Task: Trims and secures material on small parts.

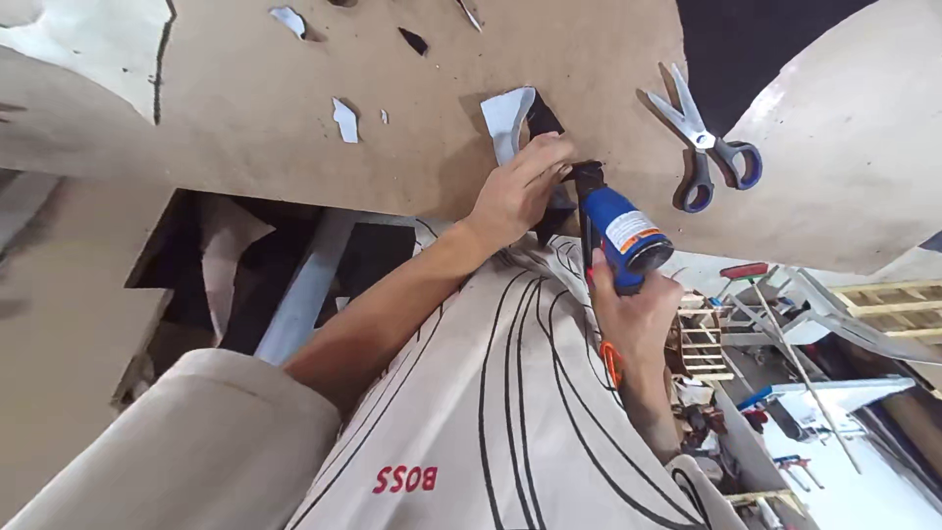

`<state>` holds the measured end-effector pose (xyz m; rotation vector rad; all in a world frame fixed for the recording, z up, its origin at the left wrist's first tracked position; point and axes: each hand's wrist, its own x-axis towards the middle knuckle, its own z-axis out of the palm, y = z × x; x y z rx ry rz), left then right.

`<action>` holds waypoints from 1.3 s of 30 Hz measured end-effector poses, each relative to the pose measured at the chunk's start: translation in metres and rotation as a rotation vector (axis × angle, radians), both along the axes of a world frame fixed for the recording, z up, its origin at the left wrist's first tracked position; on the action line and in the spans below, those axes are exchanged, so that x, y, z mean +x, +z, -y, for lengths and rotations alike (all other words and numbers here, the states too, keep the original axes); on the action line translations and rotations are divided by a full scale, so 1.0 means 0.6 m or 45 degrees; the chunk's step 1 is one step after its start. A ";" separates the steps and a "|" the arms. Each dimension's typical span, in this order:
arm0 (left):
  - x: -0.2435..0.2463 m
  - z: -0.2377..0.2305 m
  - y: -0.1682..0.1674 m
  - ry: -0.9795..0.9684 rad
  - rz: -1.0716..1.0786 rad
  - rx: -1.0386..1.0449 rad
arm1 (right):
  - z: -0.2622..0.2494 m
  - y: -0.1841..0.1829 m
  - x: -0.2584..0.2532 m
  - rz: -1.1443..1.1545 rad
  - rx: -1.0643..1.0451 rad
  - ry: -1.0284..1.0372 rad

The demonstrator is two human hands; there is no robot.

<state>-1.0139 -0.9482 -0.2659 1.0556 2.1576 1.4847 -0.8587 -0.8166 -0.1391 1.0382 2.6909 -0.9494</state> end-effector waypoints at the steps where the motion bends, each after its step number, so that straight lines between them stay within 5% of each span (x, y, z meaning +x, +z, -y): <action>1: -0.001 -0.001 0.000 -0.004 0.014 0.000 | 0.004 -0.003 -0.003 0.006 -0.004 0.004; 14: -0.005 0.002 0.006 -0.093 -0.072 -0.048 | 0.052 0.008 -0.002 0.057 0.122 -0.082; 20: 0.000 -0.016 0.027 -0.204 -0.293 -0.267 | 0.022 0.070 0.088 0.023 0.233 -0.169; 29: 0.020 -0.084 0.016 -0.122 -0.734 -0.355 | -0.009 0.040 0.164 0.121 0.169 -0.187; 39: 0.029 -0.104 -0.003 -0.046 -0.539 -0.071 | -0.065 0.033 0.178 0.114 0.092 -0.114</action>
